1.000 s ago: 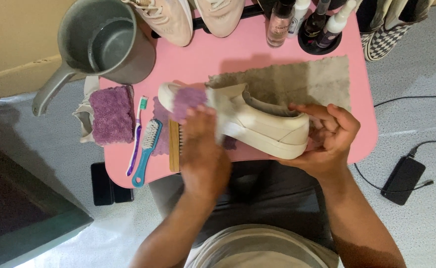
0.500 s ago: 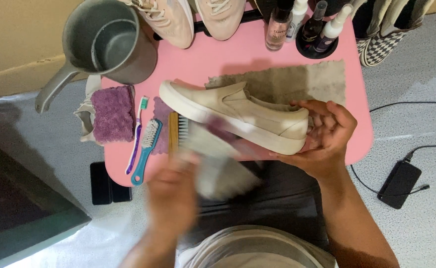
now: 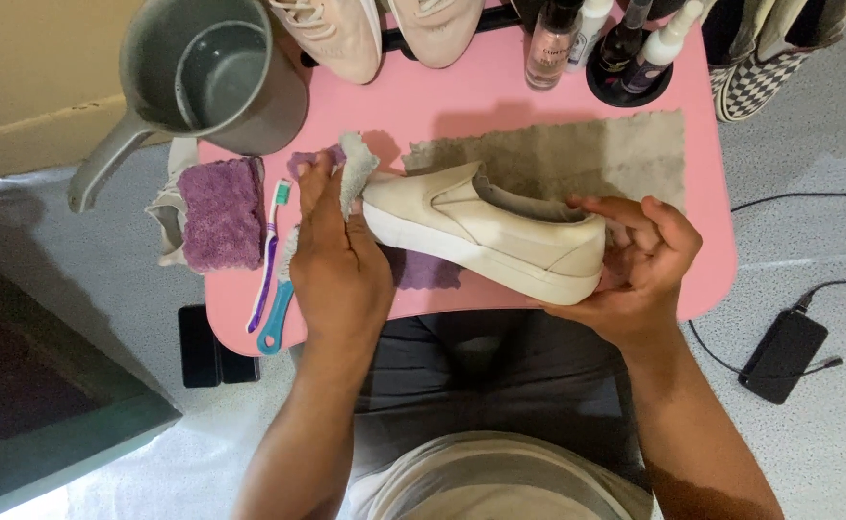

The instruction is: The person cleans a white slip-on shoe by brushing it with a wooden brush dipped in water and wiping it with a cloth. They repeatedly dip the brush into a metal pot of water and scrub different areas of the shoe, then wipe the surface with a cloth.

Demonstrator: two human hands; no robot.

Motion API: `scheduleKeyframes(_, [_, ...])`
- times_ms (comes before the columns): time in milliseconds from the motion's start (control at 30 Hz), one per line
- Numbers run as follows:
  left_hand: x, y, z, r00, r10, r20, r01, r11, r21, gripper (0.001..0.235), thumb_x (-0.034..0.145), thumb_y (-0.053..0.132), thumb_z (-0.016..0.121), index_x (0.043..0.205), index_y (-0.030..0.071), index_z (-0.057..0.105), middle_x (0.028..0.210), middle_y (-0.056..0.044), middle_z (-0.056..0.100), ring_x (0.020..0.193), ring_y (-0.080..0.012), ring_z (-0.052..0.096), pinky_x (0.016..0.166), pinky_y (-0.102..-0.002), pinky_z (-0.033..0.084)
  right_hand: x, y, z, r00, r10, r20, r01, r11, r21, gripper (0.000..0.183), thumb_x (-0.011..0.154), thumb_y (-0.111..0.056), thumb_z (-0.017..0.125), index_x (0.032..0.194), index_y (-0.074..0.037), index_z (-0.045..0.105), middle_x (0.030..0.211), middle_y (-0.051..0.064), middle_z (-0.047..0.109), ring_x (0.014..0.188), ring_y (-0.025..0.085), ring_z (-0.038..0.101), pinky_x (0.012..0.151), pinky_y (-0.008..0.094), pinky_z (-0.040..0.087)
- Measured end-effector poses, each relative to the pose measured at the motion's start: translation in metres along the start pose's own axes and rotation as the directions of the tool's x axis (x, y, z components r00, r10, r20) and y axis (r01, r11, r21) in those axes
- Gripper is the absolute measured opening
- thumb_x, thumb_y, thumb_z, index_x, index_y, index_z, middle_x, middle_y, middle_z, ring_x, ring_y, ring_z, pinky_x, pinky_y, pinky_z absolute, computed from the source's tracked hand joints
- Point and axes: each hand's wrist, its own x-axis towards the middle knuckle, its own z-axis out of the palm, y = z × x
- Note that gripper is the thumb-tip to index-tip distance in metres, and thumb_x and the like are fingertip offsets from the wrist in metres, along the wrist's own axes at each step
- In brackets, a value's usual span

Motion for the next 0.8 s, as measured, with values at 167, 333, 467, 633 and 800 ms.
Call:
scheduleKeyframes(167, [-0.02, 0.009, 0.001, 0.998, 0.04, -0.05, -0.033, 0.991, 0.133, 0.039, 0.109, 0.007, 0.048, 0.145, -0.004, 0.056, 0.151, -0.023, 0.058, 0.148, -0.039, 0.051, 0.119, -0.046, 0.048, 0.003, -0.005, 0.001, 1.0, 0.005, -0.011, -0.005, 1.0, -0.024, 0.123, 0.06, -0.015, 0.098, 0.154, -0.013, 0.019, 0.144, 0.029, 0.053, 0.135, 0.041, 0.062, 0.118, 0.05, 0.052])
scheduleKeyframes(333, [-0.045, 0.023, 0.0, 0.993, 0.109, 0.042, -0.111, 0.992, 0.054, 0.047, 0.103, -0.003, 0.04, 0.149, -0.007, 0.051, 0.155, -0.024, 0.055, 0.152, -0.0424, 0.045, 0.131, -0.051, 0.035, 0.002, -0.003, 0.004, 1.0, -0.007, 0.001, 0.007, 1.0, -0.004, 0.118, 0.062, -0.016, 0.096, 0.152, -0.013, 0.019, 0.144, 0.029, 0.052, 0.134, 0.044, 0.062, 0.121, 0.054, 0.052])
scheduleKeyframes(467, [-0.069, 0.06, -0.008, 0.974, 0.076, 0.216, -0.023, 0.971, -0.238, 0.052, 0.095, -0.004, 0.048, 0.146, 0.001, 0.056, 0.151, -0.019, 0.061, 0.147, -0.0305, 0.054, 0.125, -0.045, 0.041, -0.001, 0.001, 0.005, 0.999, -0.035, -0.038, 0.035, 0.999, -0.011, 0.121, 0.059, -0.018, 0.099, 0.151, -0.013, 0.021, 0.144, 0.028, 0.054, 0.131, 0.041, 0.064, 0.118, 0.05, 0.052])
scheduleKeyframes(633, [-0.097, 0.052, 0.011, 0.953, -0.251, 0.169, 0.221, 0.198, -0.955, 0.039, 0.112, 0.02, 0.051, 0.142, -0.003, 0.06, 0.151, -0.023, 0.058, 0.143, -0.0358, 0.055, 0.131, -0.05, 0.036, 0.003, -0.001, 0.005, 0.996, 0.007, -0.09, -0.01, 0.999, -0.036, 0.126, 0.055, -0.024, 0.104, 0.152, -0.021, 0.023, 0.143, 0.026, 0.059, 0.132, 0.03, 0.064, 0.087, 0.033, 0.059])
scheduleKeyframes(800, [-0.043, 0.066, -0.003, 0.981, 0.194, -0.015, -0.194, 0.973, -0.125, 0.044, 0.114, 0.015, 0.034, 0.145, -0.009, 0.053, 0.15, -0.03, 0.058, 0.145, -0.0445, 0.056, 0.129, -0.052, 0.041, 0.0, -0.002, 0.005, 1.0, 0.016, -0.008, -0.016, 0.999, 0.041, 0.114, 0.071, -0.017, 0.099, 0.155, -0.024, 0.022, 0.149, 0.025, 0.056, 0.14, 0.033, 0.06, 0.098, 0.039, 0.062])
